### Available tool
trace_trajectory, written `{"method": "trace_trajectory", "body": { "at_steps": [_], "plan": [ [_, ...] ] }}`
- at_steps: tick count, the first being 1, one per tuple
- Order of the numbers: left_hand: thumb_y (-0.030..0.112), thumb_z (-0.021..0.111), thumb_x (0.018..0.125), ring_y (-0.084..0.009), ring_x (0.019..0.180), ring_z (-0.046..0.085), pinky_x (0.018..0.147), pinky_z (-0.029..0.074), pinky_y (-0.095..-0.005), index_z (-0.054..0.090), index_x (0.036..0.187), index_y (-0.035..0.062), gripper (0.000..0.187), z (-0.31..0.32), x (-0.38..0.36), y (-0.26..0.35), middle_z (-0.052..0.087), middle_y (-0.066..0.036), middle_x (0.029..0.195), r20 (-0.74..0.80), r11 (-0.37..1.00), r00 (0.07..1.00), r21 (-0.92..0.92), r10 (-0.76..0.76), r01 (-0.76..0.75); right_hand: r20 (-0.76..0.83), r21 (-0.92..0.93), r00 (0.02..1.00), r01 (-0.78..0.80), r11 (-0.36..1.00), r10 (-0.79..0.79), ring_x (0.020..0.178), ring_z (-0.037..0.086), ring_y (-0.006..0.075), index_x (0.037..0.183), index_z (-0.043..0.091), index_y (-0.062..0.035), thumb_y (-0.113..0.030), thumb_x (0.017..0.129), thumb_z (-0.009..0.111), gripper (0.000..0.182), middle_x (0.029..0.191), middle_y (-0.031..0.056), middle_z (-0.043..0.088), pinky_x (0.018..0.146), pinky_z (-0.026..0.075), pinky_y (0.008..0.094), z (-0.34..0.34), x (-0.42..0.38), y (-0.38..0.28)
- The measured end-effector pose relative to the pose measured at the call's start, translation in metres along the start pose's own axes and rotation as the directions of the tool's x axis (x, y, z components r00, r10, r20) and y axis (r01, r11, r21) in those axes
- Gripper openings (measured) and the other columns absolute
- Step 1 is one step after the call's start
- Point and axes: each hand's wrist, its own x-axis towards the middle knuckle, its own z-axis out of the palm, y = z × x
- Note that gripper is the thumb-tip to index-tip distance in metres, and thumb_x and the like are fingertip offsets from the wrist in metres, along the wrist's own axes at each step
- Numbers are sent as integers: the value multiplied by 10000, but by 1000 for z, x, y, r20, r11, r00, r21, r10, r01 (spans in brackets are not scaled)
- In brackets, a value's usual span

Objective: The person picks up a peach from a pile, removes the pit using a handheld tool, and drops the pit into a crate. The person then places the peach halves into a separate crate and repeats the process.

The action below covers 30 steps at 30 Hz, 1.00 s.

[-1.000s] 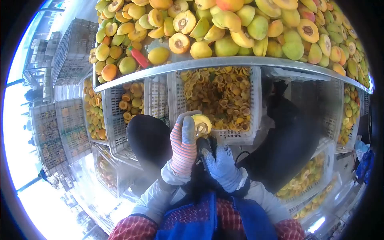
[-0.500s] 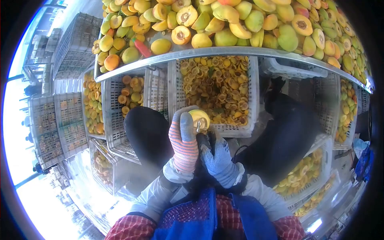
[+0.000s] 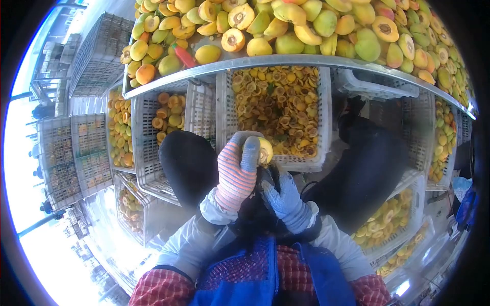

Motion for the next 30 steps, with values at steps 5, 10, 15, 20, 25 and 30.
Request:
{"method": "trace_trajectory", "body": {
  "at_steps": [5,10,15,20,25,30],
  "plan": [
    [238,517,939,-99,738,542,685,455,-246,592,958,-1,252,-7,0,-5,612,-44,805,78,993,991,-38,-111,114,109,28,990,-94,995,91,862,580,382,1098,554,19,-236,846,601,361,925,220,606,719,443,437,-3,1,2],
    [291,525,936,-65,768,537,708,443,-227,604,999,6,302,-35,6,3,606,-17,837,396,829,837,-258,-378,496,169,9,986,-5,1000,4,825,604,364,1091,562,15,-216,847,589,337,882,211,623,698,458,412,0,4,4],
    [302,552,912,-81,752,535,708,442,-229,627,971,-2,319,-28,-1,-8,612,-30,810,188,966,961,-119,-205,229,218,291,953,-269,918,210,789,606,297,1104,546,23,-211,851,582,347,849,179,623,709,465,379,8,-6,6],
    [262,549,910,-95,727,542,677,454,-244,626,951,-15,291,-21,-5,-9,616,-42,774,92,978,978,-80,-186,193,208,324,968,-201,924,138,769,583,267,1138,520,27,-220,852,590,384,837,160,604,707,462,372,12,-3,10],
    [238,542,908,-98,724,541,673,453,-245,631,939,-6,262,-13,-11,-12,619,-47,779,-39,995,994,4,-98,99,215,163,959,-219,962,182,817,590,321,1161,510,19,-225,842,595,411,897,202,607,733,458,392,10,-7,16],
    [263,536,912,-99,717,541,670,449,-241,633,938,3,278,-6,-15,-15,618,-48,780,-85,967,979,-192,-187,168,244,72,962,-140,988,118,864,579,393,1167,508,15,-224,829,604,425,904,232,607,769,447,436,1,1,7]
  ]
}}
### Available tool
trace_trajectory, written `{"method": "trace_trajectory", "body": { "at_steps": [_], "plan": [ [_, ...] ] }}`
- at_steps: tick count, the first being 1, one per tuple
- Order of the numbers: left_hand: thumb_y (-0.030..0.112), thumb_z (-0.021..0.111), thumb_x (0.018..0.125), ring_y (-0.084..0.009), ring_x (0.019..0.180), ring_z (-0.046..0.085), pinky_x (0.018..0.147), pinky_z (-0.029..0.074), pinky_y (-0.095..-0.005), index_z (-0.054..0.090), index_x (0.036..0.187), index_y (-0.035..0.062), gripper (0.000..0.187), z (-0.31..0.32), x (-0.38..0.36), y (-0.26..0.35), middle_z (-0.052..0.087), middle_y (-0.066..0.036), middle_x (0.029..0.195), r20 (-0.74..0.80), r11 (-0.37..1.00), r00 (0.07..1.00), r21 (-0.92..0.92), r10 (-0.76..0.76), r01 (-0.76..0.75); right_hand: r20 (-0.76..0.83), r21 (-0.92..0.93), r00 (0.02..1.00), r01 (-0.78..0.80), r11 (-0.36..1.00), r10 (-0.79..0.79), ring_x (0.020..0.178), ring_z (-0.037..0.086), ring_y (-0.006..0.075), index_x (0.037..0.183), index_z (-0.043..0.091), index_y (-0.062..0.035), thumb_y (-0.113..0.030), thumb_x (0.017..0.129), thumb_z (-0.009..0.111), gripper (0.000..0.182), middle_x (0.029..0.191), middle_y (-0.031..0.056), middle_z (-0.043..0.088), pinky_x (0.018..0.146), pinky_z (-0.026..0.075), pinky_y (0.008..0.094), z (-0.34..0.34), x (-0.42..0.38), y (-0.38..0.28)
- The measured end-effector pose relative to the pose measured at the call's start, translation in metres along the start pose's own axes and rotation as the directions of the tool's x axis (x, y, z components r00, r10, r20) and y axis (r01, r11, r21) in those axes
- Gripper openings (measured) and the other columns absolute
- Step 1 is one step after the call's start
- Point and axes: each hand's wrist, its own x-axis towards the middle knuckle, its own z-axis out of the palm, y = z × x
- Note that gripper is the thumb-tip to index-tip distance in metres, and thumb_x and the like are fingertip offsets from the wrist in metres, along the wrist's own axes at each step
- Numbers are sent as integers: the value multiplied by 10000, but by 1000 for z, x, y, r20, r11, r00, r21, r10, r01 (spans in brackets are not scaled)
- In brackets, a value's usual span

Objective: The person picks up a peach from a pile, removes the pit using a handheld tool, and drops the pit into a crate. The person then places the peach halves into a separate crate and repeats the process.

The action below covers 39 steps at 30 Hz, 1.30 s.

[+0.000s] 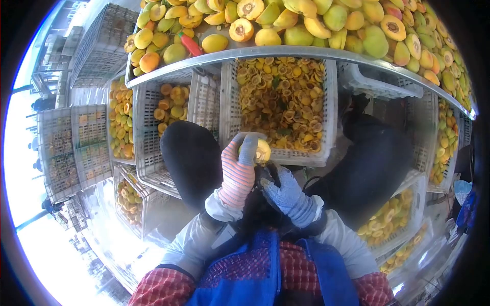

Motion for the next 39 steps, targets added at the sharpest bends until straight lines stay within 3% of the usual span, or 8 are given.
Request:
{"method": "trace_trajectory", "body": {
  "at_steps": [4,7,11,19,24,29,33,39],
  "plan": [
    [285,534,914,-100,710,544,664,452,-245,632,949,4,299,-5,2,0,619,-48,785,70,997,996,38,-62,60,-38,-27,988,147,989,-148,760,600,332,1173,513,2,-239,862,579,399,857,189,608,685,479,389,3,-1,8],
    [285,531,920,-98,726,559,675,457,-242,628,964,-2,307,-5,2,2,626,-49,797,93,988,994,139,56,-68,106,506,961,-272,819,254,595,571,218,1149,515,-24,-270,904,545,348,766,106,586,511,463,313,6,-12,0],
    [332,522,928,-98,743,580,690,461,-239,623,986,-11,363,-6,8,0,635,-49,802,232,963,954,143,190,-227,299,768,926,-376,519,230,466,474,110,1070,506,-60,-356,912,551,339,680,27,530,380,370,234,4,-14,-13],
    [411,541,899,-101,729,568,694,454,-245,618,1015,2,432,-11,23,6,631,-47,785,459,965,883,173,99,-198,685,689,709,-705,-169,-166,389,311,59,890,527,-128,-530,946,372,435,538,-45,342,337,265,210,-6,-8,-20],
    [397,565,894,-90,725,555,695,445,-232,621,1018,9,412,-15,17,-13,627,-35,786,419,994,902,6,-101,108,714,666,689,-723,-182,-126,382,294,57,885,524,-140,-529,955,339,436,533,-50,320,334,260,205,-5,-7,-15],
    [388,546,897,-139,724,603,694,485,-277,639,975,-1,407,-28,29,4,648,-72,778,535,809,803,332,263,-486,745,658,666,-745,-109,-52,377,299,58,899,523,-129,-500,963,355,412,536,-41,339,331,266,199,-4,-6,-21],
    [426,555,879,-129,716,593,664,463,-254,630,986,19,428,-23,16,-10,642,-60,774,463,1000,886,11,4,-10,737,570,641,-759,-315,-214,375,321,60,883,508,-115,-483,967,364,404,539,-29,358,327,280,194,2,-7,-21],
    [436,553,871,-104,675,536,645,428,-233,620,967,23,429,-11,-1,-13,621,-44,767,364,895,912,-317,-190,313,701,580,643,-766,-278,-309,374,336,61,838,478,-108,-493,962,367,420,537,-23,363,328,314,197,3,-7,-11]
  ]
}}
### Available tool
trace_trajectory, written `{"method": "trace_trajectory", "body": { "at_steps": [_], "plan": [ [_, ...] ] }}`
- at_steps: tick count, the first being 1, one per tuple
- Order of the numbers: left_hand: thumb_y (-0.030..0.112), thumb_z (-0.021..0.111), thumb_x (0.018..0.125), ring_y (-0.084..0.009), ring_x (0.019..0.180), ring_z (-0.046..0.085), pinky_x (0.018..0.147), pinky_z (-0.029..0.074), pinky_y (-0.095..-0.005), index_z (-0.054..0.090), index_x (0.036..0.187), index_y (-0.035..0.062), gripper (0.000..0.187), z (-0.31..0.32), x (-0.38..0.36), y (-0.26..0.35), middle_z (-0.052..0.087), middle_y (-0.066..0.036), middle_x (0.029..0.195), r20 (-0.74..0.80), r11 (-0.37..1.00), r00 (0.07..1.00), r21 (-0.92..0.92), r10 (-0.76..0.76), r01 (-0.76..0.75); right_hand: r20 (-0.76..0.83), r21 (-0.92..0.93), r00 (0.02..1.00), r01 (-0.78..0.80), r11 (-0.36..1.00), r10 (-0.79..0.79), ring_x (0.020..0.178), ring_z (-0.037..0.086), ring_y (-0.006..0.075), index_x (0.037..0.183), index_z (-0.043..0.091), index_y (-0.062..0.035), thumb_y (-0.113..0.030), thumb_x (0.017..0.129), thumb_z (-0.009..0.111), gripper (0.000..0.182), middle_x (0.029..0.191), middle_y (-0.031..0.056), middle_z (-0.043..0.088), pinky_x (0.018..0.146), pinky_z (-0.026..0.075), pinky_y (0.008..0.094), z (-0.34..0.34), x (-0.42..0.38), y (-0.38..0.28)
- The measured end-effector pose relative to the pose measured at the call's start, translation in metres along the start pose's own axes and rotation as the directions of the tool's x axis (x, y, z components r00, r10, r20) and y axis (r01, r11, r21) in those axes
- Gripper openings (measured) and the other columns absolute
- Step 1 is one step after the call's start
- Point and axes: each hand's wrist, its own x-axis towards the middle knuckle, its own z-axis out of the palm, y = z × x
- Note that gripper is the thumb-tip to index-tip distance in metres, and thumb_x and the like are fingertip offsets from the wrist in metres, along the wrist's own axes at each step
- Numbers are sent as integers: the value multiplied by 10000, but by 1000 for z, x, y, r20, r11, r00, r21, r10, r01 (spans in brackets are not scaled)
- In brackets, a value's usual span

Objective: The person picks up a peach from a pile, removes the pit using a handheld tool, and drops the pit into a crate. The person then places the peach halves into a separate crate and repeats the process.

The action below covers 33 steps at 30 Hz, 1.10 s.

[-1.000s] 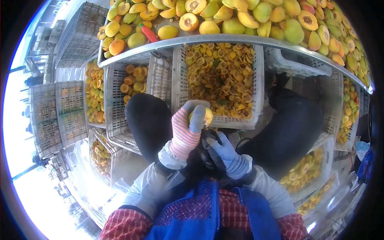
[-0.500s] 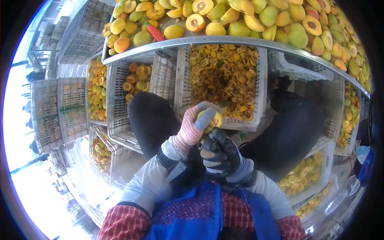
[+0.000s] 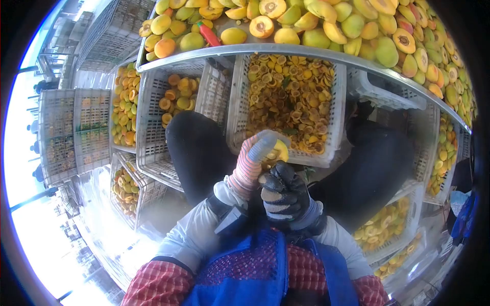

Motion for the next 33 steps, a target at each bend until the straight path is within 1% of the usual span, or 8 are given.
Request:
{"method": "trace_trajectory", "body": {
  "at_steps": [16,19,24,27,29,31,32,33],
  "plan": [
    [425,580,857,-194,700,610,652,516,-300,630,898,70,362,-15,29,-28,640,-66,773,106,809,949,-501,-296,308,-124,-256,956,228,939,-266,389,338,60,889,529,-90,-522,959,342,476,535,-26,359,347,336,224,-10,-16,-18],
    [445,586,860,-191,708,632,664,539,-309,637,913,83,370,-21,26,-23,655,-61,775,-162,875,907,-372,-389,309,-52,-203,935,333,921,-350,401,303,54,944,585,-90,-509,963,346,483,529,-48,327,353,302,216,-26,-15,-27],
    [620,434,888,-48,433,393,383,274,-204,628,884,99,557,-33,3,24,560,22,626,-330,996,943,63,-43,68,-251,-240,854,400,884,-455,384,262,48,856,565,-126,-494,950,410,410,528,-81,310,365,256,207,-25,-13,-33],
    [571,373,932,-75,502,499,435,391,-193,616,1018,98,539,-32,-30,59,605,-13,725,-600,986,786,150,150,-74,-396,-362,754,396,844,-524,387,260,50,842,556,-144,-494,931,459,374,527,-82,308,366,243,208,-20,-12,-31],
    [500,383,952,-185,896,604,784,522,-296,591,1096,50,517,-89,-43,66,609,-114,1021,-572,863,652,247,497,-441,-420,-418,720,387,822,-553,393,261,52,832,556,-151,-498,926,467,370,531,-82,307,366,237,211,-20,-11,-32],
    [318,520,935,-201,888,600,776,515,-312,597,1103,36,337,-141,-44,94,616,-130,1004,-498,714,521,574,693,-401,-409,-436,728,374,819,-550,399,266,58,860,573,-157,-508,921,470,371,535,-70,315,367,238,217,-24,-13,-37],
    [256,552,915,-203,885,601,766,511,-311,611,1081,32,285,-172,-41,102,623,-135,992,-355,410,465,912,811,-19,-410,-434,733,366,823,-542,399,267,60,864,575,-158,-511,920,469,372,537,-67,318,367,239,218,-24,-12,-38],
    [194,585,894,-205,882,603,757,507,-309,625,1059,28,238,-191,-38,108,630,-139,980,-174,-30,483,922,858,385,-418,-426,736,358,831,-532,399,268,61,868,578,-160,-514,920,469,374,539,-65,322,367,240,220,-25,-10,-38]
  ]
}}
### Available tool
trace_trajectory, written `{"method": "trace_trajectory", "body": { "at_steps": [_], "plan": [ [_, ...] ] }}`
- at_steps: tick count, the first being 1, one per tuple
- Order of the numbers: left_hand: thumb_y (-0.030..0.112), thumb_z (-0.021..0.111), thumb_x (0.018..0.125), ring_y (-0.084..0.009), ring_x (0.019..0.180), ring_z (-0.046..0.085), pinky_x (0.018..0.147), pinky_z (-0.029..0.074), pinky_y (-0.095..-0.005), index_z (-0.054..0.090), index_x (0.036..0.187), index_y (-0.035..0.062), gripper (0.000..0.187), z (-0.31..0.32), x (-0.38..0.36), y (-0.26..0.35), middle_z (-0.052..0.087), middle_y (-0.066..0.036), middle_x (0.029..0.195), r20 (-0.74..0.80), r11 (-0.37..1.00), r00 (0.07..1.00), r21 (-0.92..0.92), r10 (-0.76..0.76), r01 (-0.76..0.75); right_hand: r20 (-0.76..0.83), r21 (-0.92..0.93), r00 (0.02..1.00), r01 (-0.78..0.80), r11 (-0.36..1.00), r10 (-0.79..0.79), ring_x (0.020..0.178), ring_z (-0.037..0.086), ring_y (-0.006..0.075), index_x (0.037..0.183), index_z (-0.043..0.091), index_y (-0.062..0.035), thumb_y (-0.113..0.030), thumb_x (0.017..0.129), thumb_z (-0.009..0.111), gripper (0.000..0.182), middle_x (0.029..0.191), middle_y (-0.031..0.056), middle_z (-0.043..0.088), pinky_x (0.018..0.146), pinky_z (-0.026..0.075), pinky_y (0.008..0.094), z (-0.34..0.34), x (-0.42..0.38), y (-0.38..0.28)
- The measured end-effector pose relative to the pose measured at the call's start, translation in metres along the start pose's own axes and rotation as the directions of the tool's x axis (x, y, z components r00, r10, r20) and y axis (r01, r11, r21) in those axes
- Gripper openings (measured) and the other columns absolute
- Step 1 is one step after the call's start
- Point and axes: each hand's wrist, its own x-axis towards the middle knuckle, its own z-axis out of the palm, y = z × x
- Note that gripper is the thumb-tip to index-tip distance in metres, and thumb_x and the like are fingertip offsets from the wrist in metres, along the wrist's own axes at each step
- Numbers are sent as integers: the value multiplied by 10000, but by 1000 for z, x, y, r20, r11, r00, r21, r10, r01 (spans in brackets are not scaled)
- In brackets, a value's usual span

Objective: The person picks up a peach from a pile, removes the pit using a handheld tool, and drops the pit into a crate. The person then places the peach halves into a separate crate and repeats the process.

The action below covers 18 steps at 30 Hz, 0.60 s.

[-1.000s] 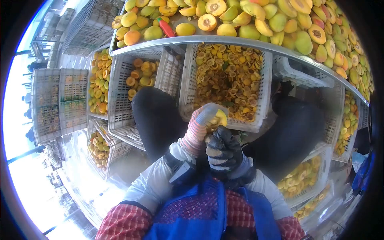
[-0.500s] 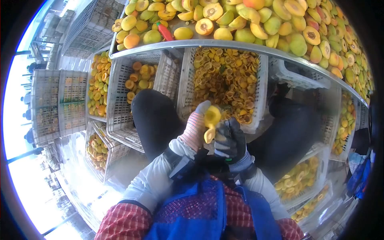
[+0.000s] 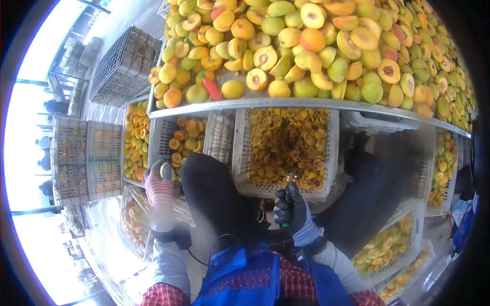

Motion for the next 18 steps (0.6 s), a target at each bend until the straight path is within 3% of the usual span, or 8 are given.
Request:
{"method": "trace_trajectory", "body": {
  "at_steps": [4,5,6,8,9,12,16,18],
  "plan": [
    [159,618,856,-255,828,624,755,499,-327,654,1017,55,195,-4,40,161,651,-123,944,44,786,988,-611,151,-93,-270,-139,959,47,989,-84,402,300,70,844,566,-149,-524,897,507,384,558,-60,361,368,252,221,6,14,6],
    [196,630,842,-295,840,629,746,497,-343,652,1016,67,218,11,56,188,647,-146,945,82,830,970,-538,229,-150,-266,-132,962,18,991,-53,413,342,74,840,549,-139,-518,886,533,381,566,-49,403,374,270,220,4,15,3],
    [251,626,851,-221,800,640,731,480,-318,638,1027,2,305,14,72,228,654,-151,961,100,897,958,-388,268,-210,-290,-151,953,40,988,-83,419,355,76,844,545,-138,-518,884,535,382,574,-44,418,377,275,221,9,15,0],
    [377,638,811,-311,927,628,793,487,-366,580,1140,32,481,49,106,270,647,-178,1006,320,951,895,-116,310,-288,-340,-186,930,75,980,-136,431,379,80,851,537,-136,-519,882,541,385,590,-35,448,383,286,222,20,13,-4],
    [344,666,789,-321,1031,591,843,475,-374,544,1187,40,516,56,116,293,624,-204,1062,538,975,821,-3,190,-223,-341,-211,925,97,973,-166,436,385,84,861,535,-136,-520,881,542,385,596,-30,455,385,289,224,18,13,-5],
    [291,682,774,-313,1051,578,863,463,-376,551,1174,41,490,101,143,268,590,-207,1143,520,911,751,-285,407,-296,-352,-258,900,171,951,-257,449,399,92,891,529,-137,-523,878,546,386,611,-19,468,389,296,226,12,11,-9],
    [136,738,687,-329,954,595,805,490,-365,576,1129,61,477,31,79,258,590,-158,1089,202,696,714,-503,671,-512,-207,-163,929,277,947,-308,551,503,100,1024,528,-76,-421,901,558,368,711,9,538,470,414,234,21,6,-27],
    [103,757,655,-335,973,580,805,491,-362,572,1137,72,518,13,42,248,576,-145,1050,272,547,541,-707,796,-449,-149,-112,922,344,932,-358,675,572,111,1121,513,-35,-324,908,572,363,826,35,581,569,490,249,19,3,-26]
  ]
}}
